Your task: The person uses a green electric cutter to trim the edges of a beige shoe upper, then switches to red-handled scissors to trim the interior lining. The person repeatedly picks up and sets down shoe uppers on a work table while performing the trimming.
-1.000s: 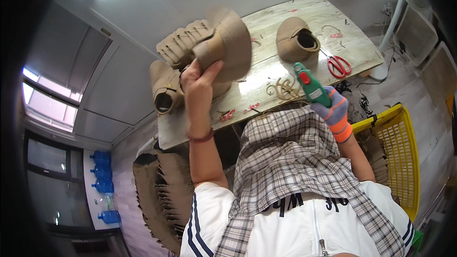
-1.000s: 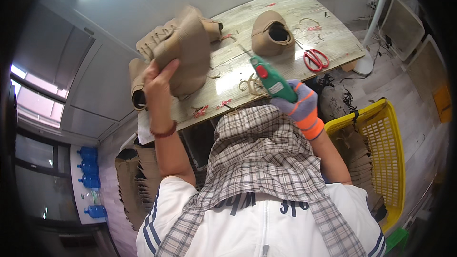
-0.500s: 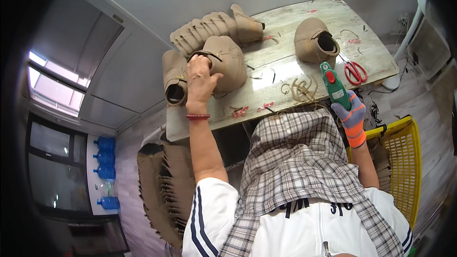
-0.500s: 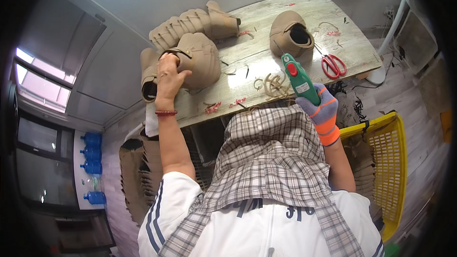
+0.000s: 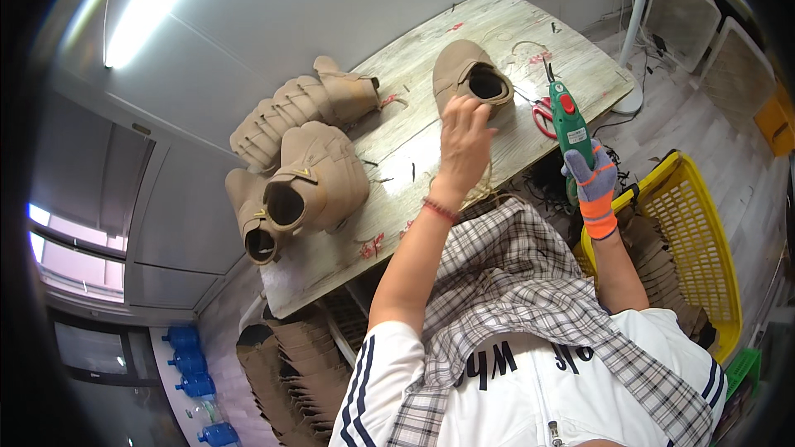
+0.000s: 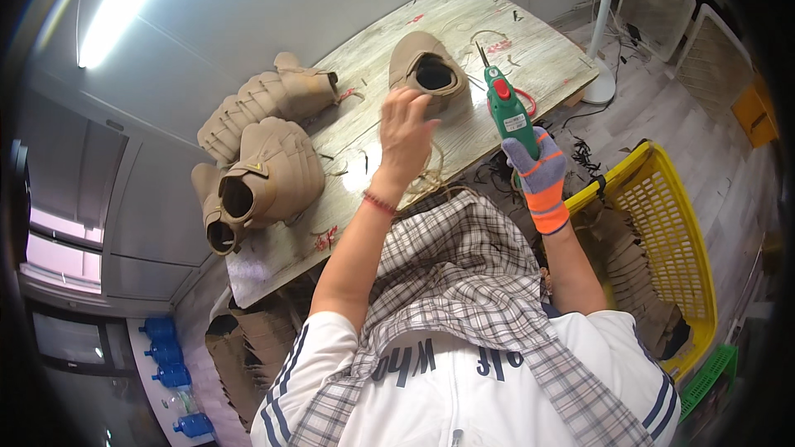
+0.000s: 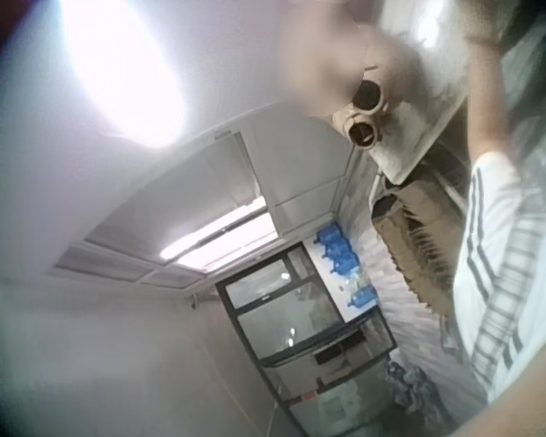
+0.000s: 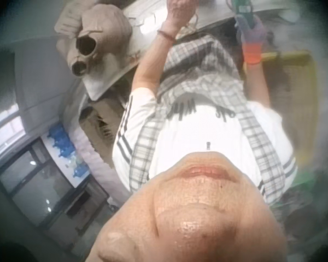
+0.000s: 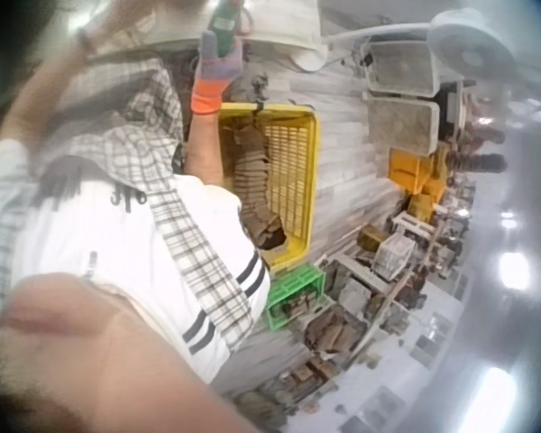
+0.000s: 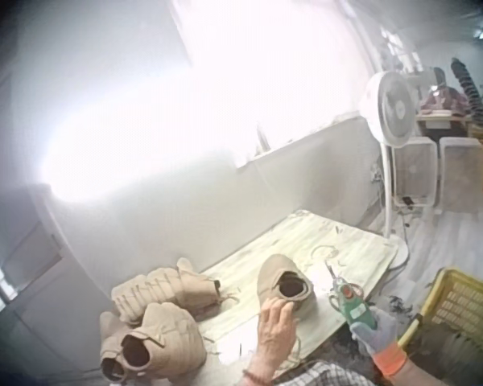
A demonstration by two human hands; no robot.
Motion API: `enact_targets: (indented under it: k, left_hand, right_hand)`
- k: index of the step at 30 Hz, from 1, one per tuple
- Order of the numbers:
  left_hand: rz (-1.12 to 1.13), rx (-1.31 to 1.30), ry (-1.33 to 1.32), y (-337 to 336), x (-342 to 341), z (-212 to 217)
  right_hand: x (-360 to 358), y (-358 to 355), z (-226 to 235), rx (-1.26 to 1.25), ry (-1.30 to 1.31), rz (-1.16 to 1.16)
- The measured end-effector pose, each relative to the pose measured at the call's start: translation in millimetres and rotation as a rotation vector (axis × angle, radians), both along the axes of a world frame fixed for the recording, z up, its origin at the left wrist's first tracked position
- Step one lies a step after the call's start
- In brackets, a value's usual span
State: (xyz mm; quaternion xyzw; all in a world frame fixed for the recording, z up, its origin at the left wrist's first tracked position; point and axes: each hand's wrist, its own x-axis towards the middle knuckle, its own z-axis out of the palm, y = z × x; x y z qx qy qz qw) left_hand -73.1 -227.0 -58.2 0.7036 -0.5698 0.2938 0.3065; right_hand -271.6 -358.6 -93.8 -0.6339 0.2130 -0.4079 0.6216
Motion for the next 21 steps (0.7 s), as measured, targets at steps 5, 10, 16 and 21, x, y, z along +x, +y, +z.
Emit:
enact_targets:
  k: [5, 10, 16, 21]
  left_hand:
    - [0.23, 0.399, -0.064, -59, 28, -24]
    - [0.232, 0.277, 0.082, -49, 46, -29]
    - [0.035, -0.162, 0.728, 8, 73, -1]
    - [0.15, 0.181, 0.462, 29, 66, 15]
  right_hand:
    - [-6, -2, -1, -0.005, -0.014, -0.037]
    - [-5, -10, -8, -0.001, -0.022, -0.069]
    - [-3, -6, -10, 0.003, -0.002, -0.002]
    - [-3, 4, 0, 0.022, 0.037, 0.021]
